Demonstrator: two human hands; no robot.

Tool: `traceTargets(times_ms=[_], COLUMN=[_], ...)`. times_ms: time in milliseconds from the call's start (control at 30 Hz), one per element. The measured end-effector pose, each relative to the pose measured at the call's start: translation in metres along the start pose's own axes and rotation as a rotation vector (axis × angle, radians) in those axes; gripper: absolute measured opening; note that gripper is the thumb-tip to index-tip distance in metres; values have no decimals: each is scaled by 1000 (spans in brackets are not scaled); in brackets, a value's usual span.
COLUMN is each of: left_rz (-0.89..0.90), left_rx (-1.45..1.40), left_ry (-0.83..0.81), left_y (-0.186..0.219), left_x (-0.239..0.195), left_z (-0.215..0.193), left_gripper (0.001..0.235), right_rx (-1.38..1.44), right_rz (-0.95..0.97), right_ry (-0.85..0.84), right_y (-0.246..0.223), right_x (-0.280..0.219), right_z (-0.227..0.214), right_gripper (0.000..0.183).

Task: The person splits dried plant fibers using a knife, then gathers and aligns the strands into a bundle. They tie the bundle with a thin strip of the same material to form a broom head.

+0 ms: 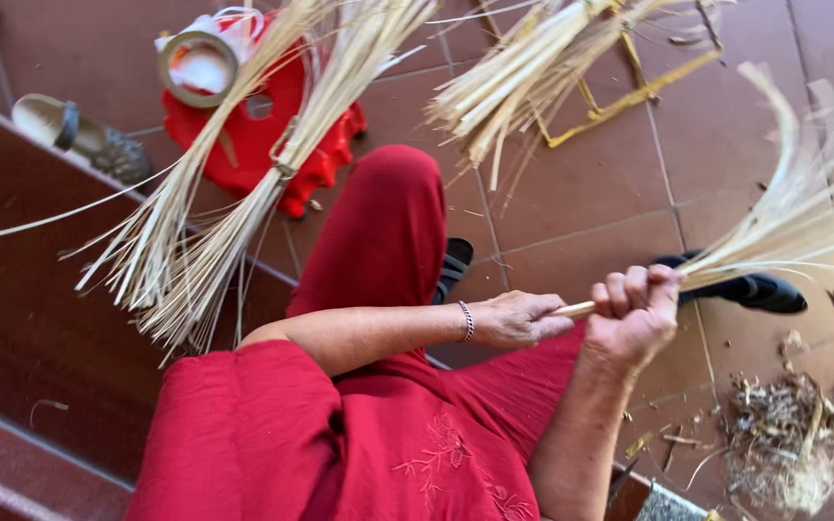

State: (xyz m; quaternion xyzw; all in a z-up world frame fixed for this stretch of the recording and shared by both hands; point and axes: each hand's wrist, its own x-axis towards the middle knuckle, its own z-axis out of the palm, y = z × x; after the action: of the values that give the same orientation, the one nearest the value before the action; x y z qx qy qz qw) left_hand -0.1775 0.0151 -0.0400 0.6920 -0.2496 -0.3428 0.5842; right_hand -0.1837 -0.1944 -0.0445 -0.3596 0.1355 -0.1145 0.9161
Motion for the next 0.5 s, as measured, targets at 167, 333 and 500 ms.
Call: traceTargets(times_ms=[167,333,500], left_rz=[608,371,-107], left_rx=[388,644,1009], left_ry=[565,950,1060], left_y=[40,26,-46], left_x=[-79,-159,-248], left_z=[-78,-194,-275], left_gripper=[47,27,87], right_rx=[56,23,-55], right_rz=[73,27,-100], right_ry=[-118,-102,-95], right_y=[-11,0,-12], right_x=[4,19,11], right_z=[35,78,113], right_gripper=[40,44,45])
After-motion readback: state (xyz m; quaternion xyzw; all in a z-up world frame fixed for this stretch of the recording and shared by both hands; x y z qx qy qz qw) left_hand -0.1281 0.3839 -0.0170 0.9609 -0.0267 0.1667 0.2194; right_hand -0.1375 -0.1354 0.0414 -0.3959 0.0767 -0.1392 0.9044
